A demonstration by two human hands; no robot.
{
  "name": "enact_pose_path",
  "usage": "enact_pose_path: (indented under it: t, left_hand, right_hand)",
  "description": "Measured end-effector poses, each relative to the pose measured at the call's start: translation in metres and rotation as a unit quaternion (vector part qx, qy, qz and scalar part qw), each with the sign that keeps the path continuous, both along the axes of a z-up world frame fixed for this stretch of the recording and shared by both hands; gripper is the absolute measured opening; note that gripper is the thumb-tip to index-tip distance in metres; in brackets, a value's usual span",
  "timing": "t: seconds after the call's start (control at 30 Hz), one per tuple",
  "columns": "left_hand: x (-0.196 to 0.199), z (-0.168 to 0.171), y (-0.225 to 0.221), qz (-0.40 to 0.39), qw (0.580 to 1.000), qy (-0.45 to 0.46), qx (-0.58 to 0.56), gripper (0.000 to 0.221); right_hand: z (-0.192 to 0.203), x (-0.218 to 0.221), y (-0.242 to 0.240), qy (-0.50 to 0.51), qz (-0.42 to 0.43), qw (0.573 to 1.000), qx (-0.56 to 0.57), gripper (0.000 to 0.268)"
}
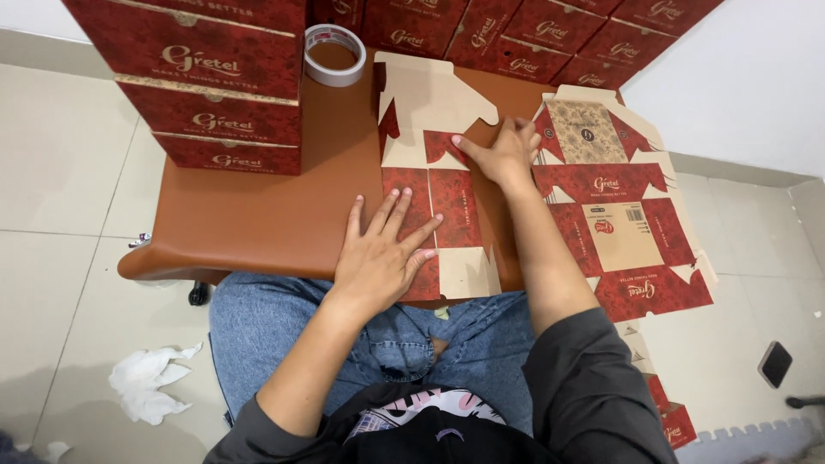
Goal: Folding flat cardboard templates into boxes and stacking them in a production area.
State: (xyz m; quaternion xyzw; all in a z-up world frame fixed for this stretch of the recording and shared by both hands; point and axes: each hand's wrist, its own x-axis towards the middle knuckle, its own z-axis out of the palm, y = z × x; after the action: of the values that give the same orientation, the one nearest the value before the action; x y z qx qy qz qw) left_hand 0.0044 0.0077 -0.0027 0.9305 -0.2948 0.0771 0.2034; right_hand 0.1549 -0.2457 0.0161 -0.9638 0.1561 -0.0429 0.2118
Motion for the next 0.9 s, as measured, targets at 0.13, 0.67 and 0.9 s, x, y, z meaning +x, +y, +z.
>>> enact_pose_path:
  t: [0.13,0.67,0.9]
  left_hand:
    - [-0.001,0.003,0.001,-0.001,1.000,-0.006,0.004,0.051]
    - [0.001,0.004,0.001,-0.005,1.000,-0.004,-0.013,0.052]
    - [-0.001,0.007,0.000,-0.002,1.000,0.017,0.013,0.053]
  right_hand:
    - [-0.020,0.009,-0.004,-0.122,0.069,0.986,0.095,0.092]
    - [0.004,0.056,0.039,0.032,0.270,0.959,-0.081,0.069]
    - [0.029,0.052,0.027,0.064,0.225,0.967,0.101,0.082]
